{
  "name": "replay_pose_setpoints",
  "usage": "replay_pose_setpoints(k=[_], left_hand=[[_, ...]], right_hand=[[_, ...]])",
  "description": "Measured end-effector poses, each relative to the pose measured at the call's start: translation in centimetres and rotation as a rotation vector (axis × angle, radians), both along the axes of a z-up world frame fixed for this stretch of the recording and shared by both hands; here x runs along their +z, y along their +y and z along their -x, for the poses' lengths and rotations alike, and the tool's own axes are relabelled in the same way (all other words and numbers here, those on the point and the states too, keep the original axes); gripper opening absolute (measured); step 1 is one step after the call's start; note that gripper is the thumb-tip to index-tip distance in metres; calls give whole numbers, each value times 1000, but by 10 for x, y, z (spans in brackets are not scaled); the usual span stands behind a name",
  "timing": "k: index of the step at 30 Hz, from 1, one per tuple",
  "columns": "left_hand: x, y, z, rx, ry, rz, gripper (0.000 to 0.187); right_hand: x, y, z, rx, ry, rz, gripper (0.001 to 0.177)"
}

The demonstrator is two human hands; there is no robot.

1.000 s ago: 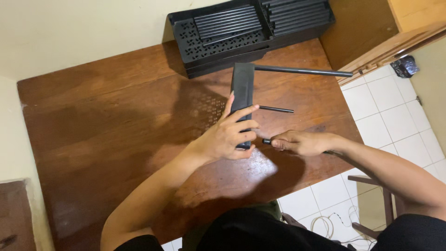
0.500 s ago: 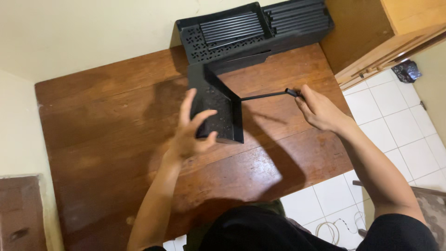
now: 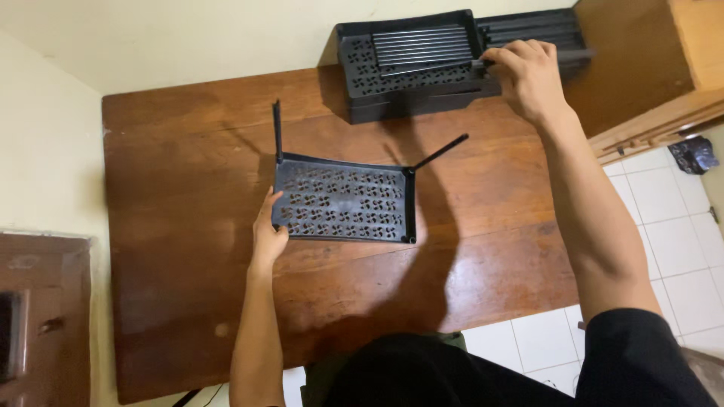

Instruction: The person inserts black rods into the corners of a perforated black plastic tray to form a frame, then stacks additional trays on top. The person handles the trays and rods by hand on a wooden table.

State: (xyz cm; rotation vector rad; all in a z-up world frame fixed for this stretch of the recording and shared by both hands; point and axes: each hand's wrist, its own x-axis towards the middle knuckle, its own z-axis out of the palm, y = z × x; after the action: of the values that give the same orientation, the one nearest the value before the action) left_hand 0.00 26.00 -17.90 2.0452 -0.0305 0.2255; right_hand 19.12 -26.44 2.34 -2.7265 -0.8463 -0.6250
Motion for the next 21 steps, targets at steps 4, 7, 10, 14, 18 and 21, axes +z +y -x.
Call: replay_pose_setpoints(k=[4,7,10,14,18,21], left_hand=[[-27,8,-6,43,69,5,83],[-43,7,-7,65,5,-18,84],[-54,4,-6,145,106,6,83],[-64,1,-3,222,207,19,81],[-69,5,-5,199,104,-6,73],[-74,9,-12,176,85,31,63]], right_hand=[[-46,14,-51,71,17,203,16],[-94,31,-81,35,163,225,28],[-137,45,-106,38,171,181,29],[-179,62,-140,12,295,163,30],[-201,82,-165,-24,406,200,30],[-204,92,-169,-33,476,176,31]])
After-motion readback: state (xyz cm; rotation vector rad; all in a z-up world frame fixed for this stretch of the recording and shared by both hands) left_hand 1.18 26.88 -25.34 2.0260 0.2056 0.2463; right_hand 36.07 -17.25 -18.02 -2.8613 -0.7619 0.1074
